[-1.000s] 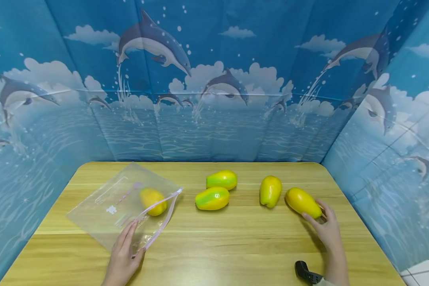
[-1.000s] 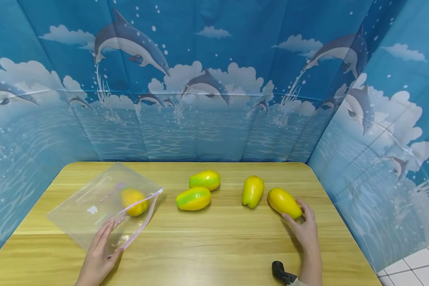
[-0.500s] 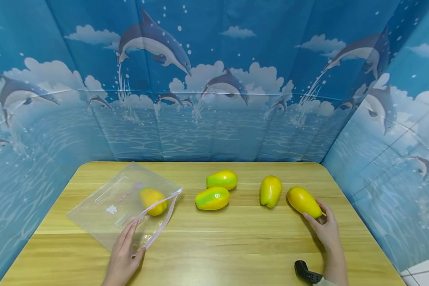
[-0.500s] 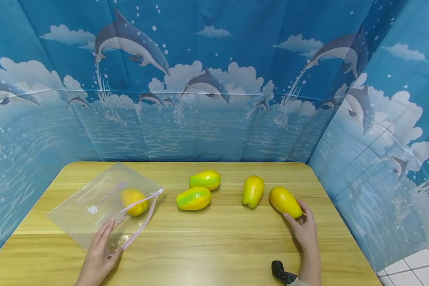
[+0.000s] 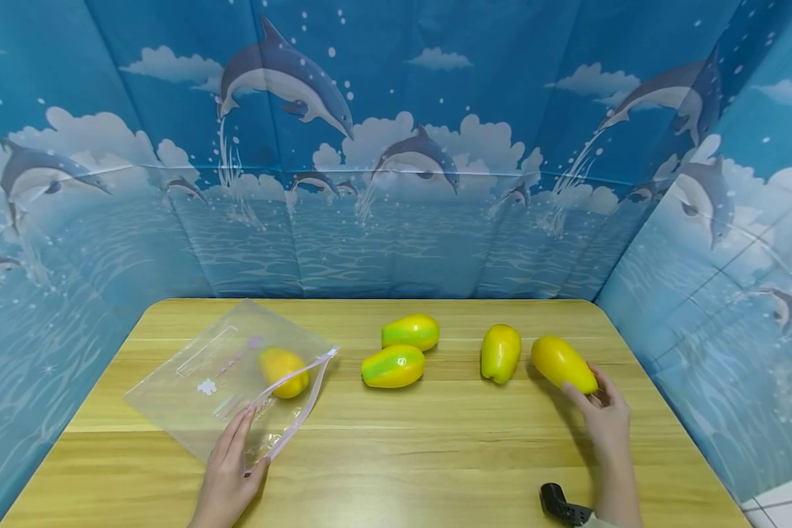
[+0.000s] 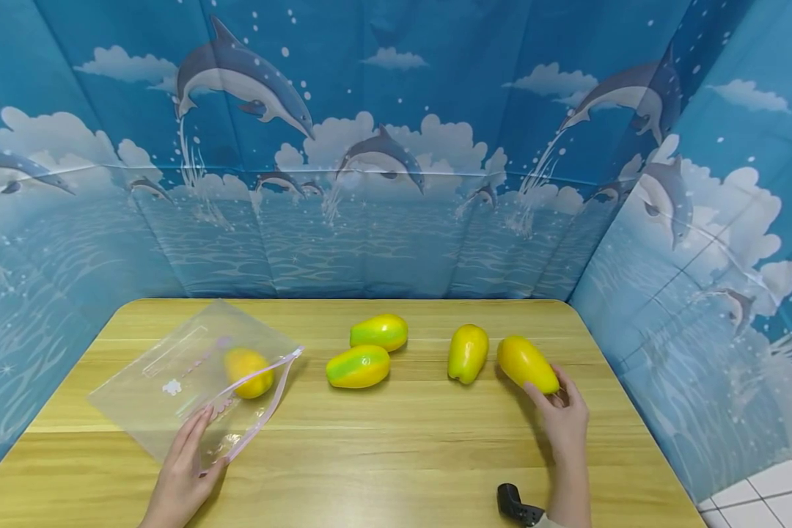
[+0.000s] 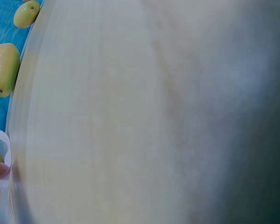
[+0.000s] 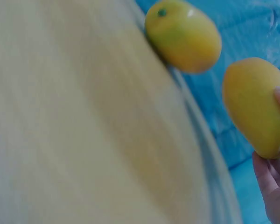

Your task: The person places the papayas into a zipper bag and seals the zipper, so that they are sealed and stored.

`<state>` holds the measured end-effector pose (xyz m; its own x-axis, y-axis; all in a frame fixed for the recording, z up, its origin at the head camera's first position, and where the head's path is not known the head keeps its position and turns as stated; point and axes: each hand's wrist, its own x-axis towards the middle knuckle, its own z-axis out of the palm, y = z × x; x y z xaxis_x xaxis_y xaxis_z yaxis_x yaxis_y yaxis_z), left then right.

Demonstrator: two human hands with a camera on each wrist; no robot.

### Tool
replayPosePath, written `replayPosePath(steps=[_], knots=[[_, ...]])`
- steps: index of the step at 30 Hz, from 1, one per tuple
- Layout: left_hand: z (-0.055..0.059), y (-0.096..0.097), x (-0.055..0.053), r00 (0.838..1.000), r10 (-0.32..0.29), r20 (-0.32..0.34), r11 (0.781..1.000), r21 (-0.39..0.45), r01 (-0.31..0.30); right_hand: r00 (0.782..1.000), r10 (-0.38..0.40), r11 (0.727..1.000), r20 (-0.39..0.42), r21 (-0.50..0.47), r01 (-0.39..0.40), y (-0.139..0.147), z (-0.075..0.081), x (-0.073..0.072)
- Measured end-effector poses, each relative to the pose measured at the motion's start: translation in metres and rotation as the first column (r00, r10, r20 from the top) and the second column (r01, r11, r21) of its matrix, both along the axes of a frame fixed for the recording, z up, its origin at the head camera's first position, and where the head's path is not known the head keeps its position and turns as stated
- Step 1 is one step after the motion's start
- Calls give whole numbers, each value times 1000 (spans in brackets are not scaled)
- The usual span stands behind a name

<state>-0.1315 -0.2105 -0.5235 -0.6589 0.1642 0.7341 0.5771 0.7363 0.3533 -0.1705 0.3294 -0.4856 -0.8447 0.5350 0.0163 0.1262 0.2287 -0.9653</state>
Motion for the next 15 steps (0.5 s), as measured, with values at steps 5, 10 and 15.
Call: replayPosePath(steps=[5,10,15], knots=[[-1,0,1,1000,-4,-3,1000,3,4,997,18,997,-70,-80,-24,-12,17,0],[-1,0,1,1000,-5,-5,1000,2,5,975,90,996,-202,17,-88,-23,17,-7],[-1,0,1,1000,1,1,1000,0,-1,927,204,979,-315,65,-194,-35,10,-16]])
